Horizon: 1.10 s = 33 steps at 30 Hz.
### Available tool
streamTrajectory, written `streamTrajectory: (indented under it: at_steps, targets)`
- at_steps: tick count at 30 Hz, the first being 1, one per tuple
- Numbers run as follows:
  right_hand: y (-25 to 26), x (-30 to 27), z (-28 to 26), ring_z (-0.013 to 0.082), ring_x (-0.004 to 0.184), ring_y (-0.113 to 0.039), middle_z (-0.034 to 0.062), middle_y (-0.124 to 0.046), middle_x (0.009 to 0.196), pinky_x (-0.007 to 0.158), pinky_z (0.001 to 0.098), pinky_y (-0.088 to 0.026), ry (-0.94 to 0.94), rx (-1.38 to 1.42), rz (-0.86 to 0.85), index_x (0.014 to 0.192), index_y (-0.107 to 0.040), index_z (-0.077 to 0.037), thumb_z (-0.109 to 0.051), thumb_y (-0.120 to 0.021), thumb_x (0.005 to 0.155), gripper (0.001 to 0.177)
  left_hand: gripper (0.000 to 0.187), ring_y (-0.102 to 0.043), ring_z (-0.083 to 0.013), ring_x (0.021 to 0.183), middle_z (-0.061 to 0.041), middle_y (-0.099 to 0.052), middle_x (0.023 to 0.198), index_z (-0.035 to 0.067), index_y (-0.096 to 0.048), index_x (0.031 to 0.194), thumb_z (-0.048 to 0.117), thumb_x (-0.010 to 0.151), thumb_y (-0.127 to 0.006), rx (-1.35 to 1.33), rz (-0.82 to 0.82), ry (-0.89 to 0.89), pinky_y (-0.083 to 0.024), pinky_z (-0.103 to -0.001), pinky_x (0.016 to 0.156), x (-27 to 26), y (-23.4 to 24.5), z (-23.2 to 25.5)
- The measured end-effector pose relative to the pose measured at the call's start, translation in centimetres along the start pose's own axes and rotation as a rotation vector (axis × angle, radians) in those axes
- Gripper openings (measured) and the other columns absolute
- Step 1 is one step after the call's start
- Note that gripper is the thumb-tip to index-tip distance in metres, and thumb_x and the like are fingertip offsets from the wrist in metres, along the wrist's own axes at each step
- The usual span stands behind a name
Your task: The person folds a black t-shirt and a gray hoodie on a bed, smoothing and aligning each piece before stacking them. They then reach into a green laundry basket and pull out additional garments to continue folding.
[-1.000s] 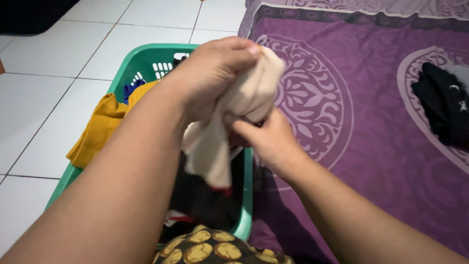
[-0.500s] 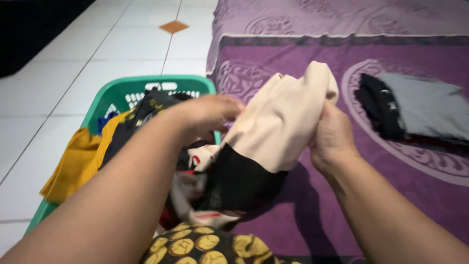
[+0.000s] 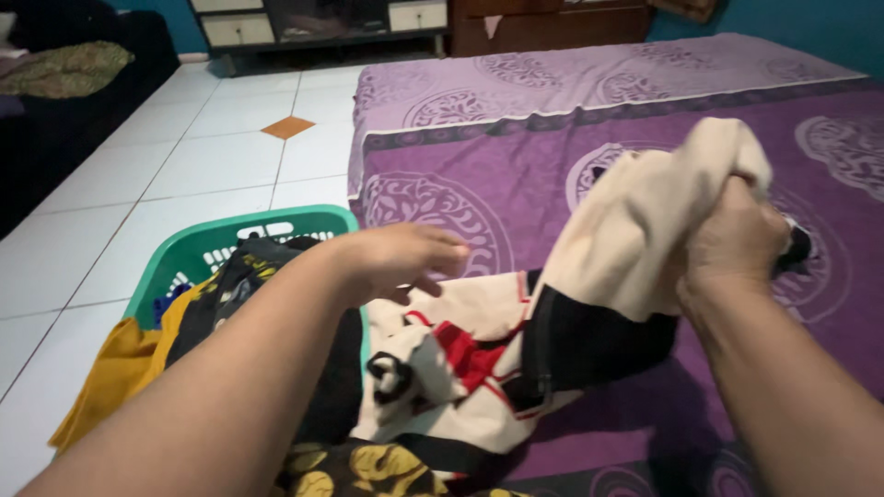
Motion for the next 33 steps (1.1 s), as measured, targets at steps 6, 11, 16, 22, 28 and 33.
streamTrajectory:
  at_steps: [6,11,16,22,28,33]
  targets:
    - [4.6,1.6,0.3,0.0153,0.09,-0.073,0.0063,-0.075,0.1,0.078,0.0283,-0.056,0.18,-0.368,0.207,0.11,-0.072,-0.001,-0.02,-0.06,0.099,0.025,0.057,-0.049,-0.0303,0.143,-0.006,-0.056,0.154,0.019,-0.056,0.146,0.046,0.096,-0.051,-0.193,0.194,0.174,-0.035,-0.059,0.116,1.3,1.7,-5.3]
    - [5.1,1.8,1.8,0.0404,0.111,-0.058,0.0326,-0.054,0.13,0.097,0.0459,-0.049,0.779,-0.834,0.21,0.127,-0.063,0.012,-0.005,-0.074,0.087,0.044,0.053,-0.041,-0.0325,0.149,-0.006,-0.053,0.156,0.017,-0.056,0.147,0.039,0.099,-0.053,-0.408,0.426,0.304,-0.029,-0.061,0.121,1.4,4.2,-10.1]
    - [4.2,1.0,6.2,0.0358,0.124,-0.057,0.0245,-0.049,0.147,0.106,0.0426,-0.047,0.534,-0.762,-0.036,0.144,-0.055,0.005,-0.009,-0.068,0.089,0.058,0.054,-0.034,-0.0325,0.153,-0.006,-0.048,0.161,0.019,-0.047,0.152,0.036,0.102,-0.048,-0.715,0.598,0.339,-0.024,-0.062,0.124,0.4,6.5,-14.8]
    - [-0.4,-5.2,10.1,0.0345,0.135,-0.055,0.02,-0.054,0.149,0.113,0.0424,-0.045,0.316,-0.831,-0.329,0.138,-0.065,-0.009,-0.015,-0.071,0.083,0.056,0.055,-0.029,-0.0322,0.155,-0.006,-0.042,0.163,0.021,-0.042,0.155,0.038,0.103,-0.046,-0.737,0.604,0.457,-0.025,-0.059,0.124,-0.3,8.1,-19.6]
    - [-3.8,-10.9,13.7,0.0375,0.143,-0.042,0.0184,-0.041,0.158,0.115,0.0454,-0.037,0.064,-1.129,-0.647,0.136,-0.065,-0.018,-0.029,-0.079,0.077,0.062,0.065,-0.043,-0.0409,0.143,-0.025,-0.043,0.158,0.0,-0.046,0.15,0.034,0.098,-0.066,-0.64,0.804,0.577,-0.038,-0.059,0.113,-1.0,8.4,-23.7]
    - [-4.5,-14.9,15.2,0.033,0.141,-0.039,0.014,-0.043,0.149,0.116,0.0423,-0.037,-0.171,-1.415,-1.052,0.144,-0.053,-0.023,-0.047,-0.088,0.073,0.082,0.058,-0.056,-0.0356,0.133,-0.022,-0.059,0.145,-0.002,-0.057,0.141,0.03,0.093,-0.069,-0.627,0.932,0.579,-0.041,-0.05,0.111,-0.9,8.2,-26.8]
Point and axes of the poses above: each hand's wrist, its own x-axis towards the middle knuckle, its own y-axis out of the back of the hand, z = x × y, the point moved 4 cm from there along x, towards the middle knuckle
